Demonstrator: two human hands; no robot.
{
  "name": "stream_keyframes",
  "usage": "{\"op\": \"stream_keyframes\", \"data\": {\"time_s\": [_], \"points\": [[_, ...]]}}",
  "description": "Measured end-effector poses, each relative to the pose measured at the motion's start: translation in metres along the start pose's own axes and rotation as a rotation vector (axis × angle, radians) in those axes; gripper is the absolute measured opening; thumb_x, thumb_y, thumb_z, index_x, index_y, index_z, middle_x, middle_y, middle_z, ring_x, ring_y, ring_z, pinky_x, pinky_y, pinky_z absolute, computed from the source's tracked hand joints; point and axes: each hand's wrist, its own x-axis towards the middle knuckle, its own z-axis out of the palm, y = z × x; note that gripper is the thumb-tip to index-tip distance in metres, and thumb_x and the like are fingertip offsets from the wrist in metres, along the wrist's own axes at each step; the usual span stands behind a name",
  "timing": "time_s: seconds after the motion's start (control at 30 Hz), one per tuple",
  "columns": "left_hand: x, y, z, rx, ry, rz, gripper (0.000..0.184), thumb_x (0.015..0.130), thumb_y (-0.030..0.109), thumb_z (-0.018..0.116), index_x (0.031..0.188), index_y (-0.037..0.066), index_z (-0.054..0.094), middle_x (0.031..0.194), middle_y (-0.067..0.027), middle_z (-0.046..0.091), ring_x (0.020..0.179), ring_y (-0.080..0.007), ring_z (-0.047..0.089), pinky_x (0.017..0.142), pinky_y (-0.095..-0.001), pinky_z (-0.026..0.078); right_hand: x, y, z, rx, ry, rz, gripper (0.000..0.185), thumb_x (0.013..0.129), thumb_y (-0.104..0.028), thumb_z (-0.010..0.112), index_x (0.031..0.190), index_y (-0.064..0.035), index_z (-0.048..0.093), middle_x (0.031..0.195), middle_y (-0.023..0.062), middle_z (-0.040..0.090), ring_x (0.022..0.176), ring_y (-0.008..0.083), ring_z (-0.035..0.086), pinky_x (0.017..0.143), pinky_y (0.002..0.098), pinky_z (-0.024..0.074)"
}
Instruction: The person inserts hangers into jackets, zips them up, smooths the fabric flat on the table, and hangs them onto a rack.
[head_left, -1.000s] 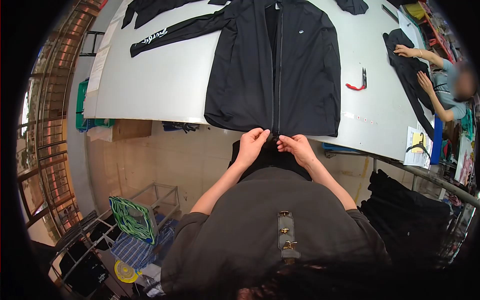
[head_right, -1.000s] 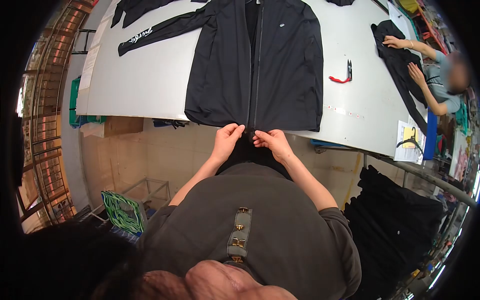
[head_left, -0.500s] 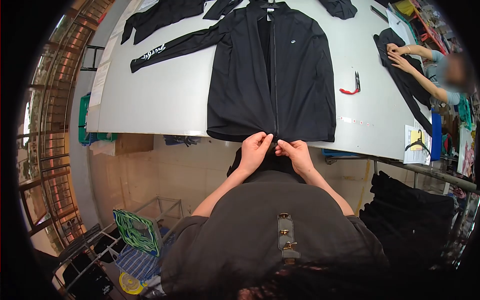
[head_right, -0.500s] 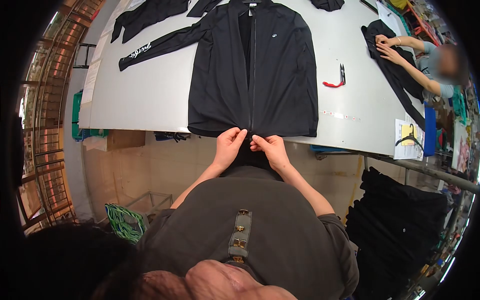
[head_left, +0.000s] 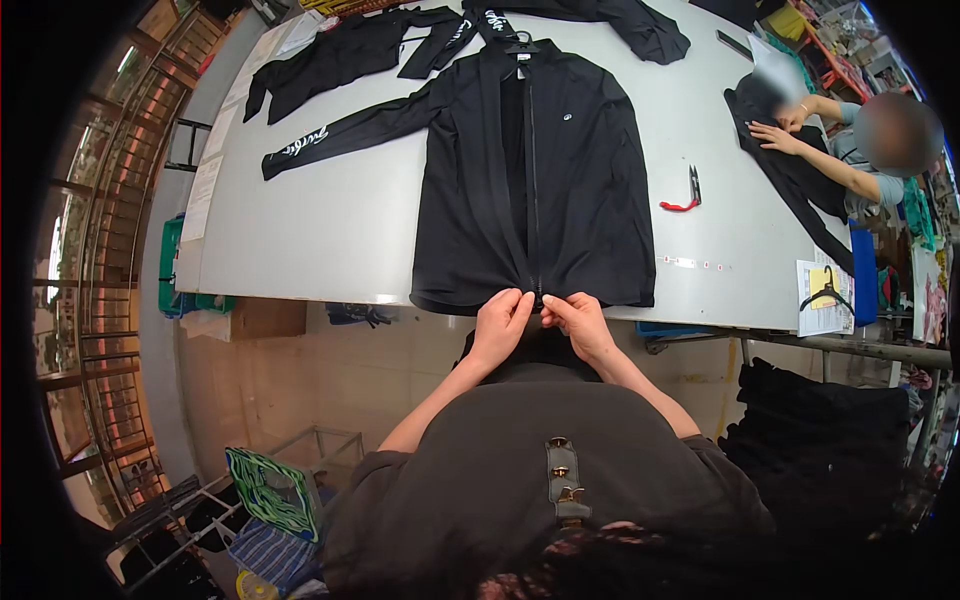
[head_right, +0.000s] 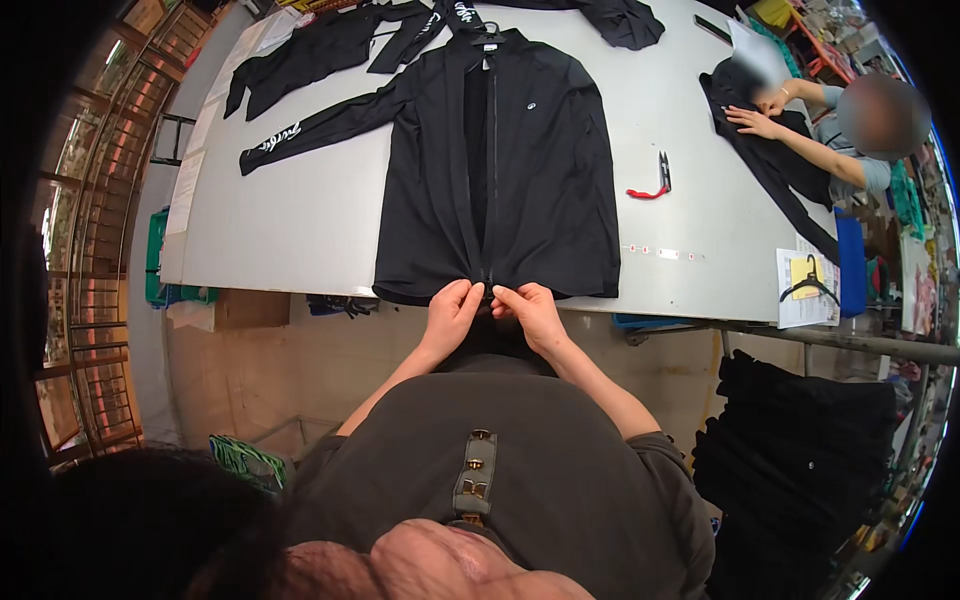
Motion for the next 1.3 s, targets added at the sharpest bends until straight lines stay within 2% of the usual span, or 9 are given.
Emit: {"op": "stream_keyframes", "data": {"time_s": [0.13,0.2,0.37,0.5,0.67,0.83,1.0,1.23,1.3], "points": [[-0.003,0.015,-0.002,0.123,0.059,0.188,0.030,0.094,0.014,0.063,0.073,-0.001,0.047,0.066,-0.0134,0.047,0.057,-0.0282,0.048,0.054,-0.0401,0.038,0.002,0.012,0.004,0.134,0.038,-0.007,0.016,0.093,-0.014,0.070,0.090,-0.0015,0.060,0.079,0.0077,0.069,0.068,0.0126,0.065,0.066,0.0253,0.0539],[-0.007,0.015,-0.004,0.130,0.028,0.144,0.031,0.091,0.012,0.065,0.068,0.000,0.047,0.064,-0.0138,0.048,0.057,-0.0292,0.050,0.054,-0.0408,0.038,-0.003,0.013,0.006,0.176,0.010,0.039,0.015,0.093,-0.011,0.070,0.089,-0.0026,0.059,0.082,0.0079,0.069,0.070,0.0136,0.066,0.066,0.0275,0.0542],[-0.006,0.012,-0.002,0.194,0.040,0.136,0.029,0.089,0.013,0.068,0.069,-0.002,0.054,0.064,-0.0147,0.051,0.056,-0.0299,0.051,0.054,-0.0391,0.040,0.002,0.020,-0.004,0.279,-0.025,0.264,0.018,0.098,-0.021,0.064,0.098,-0.0027,0.060,0.089,0.0068,0.066,0.077,0.0155,0.065,0.074,0.0301,0.0562],[-0.006,0.009,-0.002,0.282,0.028,0.170,0.029,0.089,0.014,0.068,0.070,-0.003,0.054,0.066,-0.0154,0.052,0.058,-0.0316,0.053,0.055,-0.0399,0.041,-0.009,0.013,-0.009,0.266,-0.242,0.394,0.031,0.103,-0.035,0.054,0.107,-0.0048,0.063,0.092,0.0026,0.067,0.075,0.0124,0.064,0.074,0.0292,0.0577],[-0.009,0.016,-0.008,0.321,-0.065,0.243,0.025,0.089,0.014,0.069,0.073,-0.001,0.057,0.067,-0.0144,0.054,0.061,-0.0325,0.056,0.057,-0.0409,0.044,-0.022,0.003,0.002,0.051,-0.215,0.398,0.028,0.104,-0.038,0.052,0.096,-0.0138,0.065,0.079,-0.0056,0.059,0.063,0.0065,0.052,0.058,0.0239,0.0441],[-0.016,0.012,-0.012,0.325,-0.102,0.268,0.025,0.088,0.015,0.070,0.072,0.000,0.058,0.068,-0.0145,0.055,0.063,-0.0333,0.058,0.057,-0.0416,0.044,-0.005,0.014,-0.006,0.173,-0.319,0.513,0.028,0.104,-0.033,0.052,0.086,-0.0136,0.062,0.070,-0.0061,0.053,0.062,0.0073,0.049,0.060,0.0267,0.0426],[-0.036,-0.011,-0.019,0.334,-0.149,0.101,0.028,0.086,0.018,0.069,0.069,0.000,0.056,0.068,-0.0150,0.055,0.063,-0.0343,0.058,0.059,-0.0440,0.044,0.033,0.021,-0.013,0.113,-0.275,0.622,0.026,0.102,-0.028,0.055,0.091,-0.0076,0.067,0.077,-0.0012,0.063,0.066,0.0093,0.057,0.064,0.0268,0.0489],[-0.102,-0.121,-0.005,0.502,-0.379,-0.338,0.034,0.087,0.031,0.063,0.076,0.000,0.068,0.076,-0.0177,0.067,0.077,-0.0366,0.066,0.070,-0.0482,0.051,0.255,-0.049,-0.034,-0.079,-0.164,0.352,0.024,0.098,-0.021,0.055,0.089,-0.0018,0.066,0.078,0.0104,0.069,0.063,0.0192,0.065,0.064,0.0328,0.0564],[-0.113,-0.159,0.003,0.526,-0.450,-0.404,0.035,0.086,0.034,0.061,0.082,0.001,0.073,0.082,-0.0189,0.070,0.082,-0.0376,0.068,0.075,-0.0492,0.053,0.330,-0.088,-0.034,-0.352,-0.066,0.130,0.025,0.091,-0.015,0.055,0.075,-0.0020,0.067,0.069,0.0099,0.067,0.054,0.0187,0.061,0.051,0.0316,0.0493]]}}
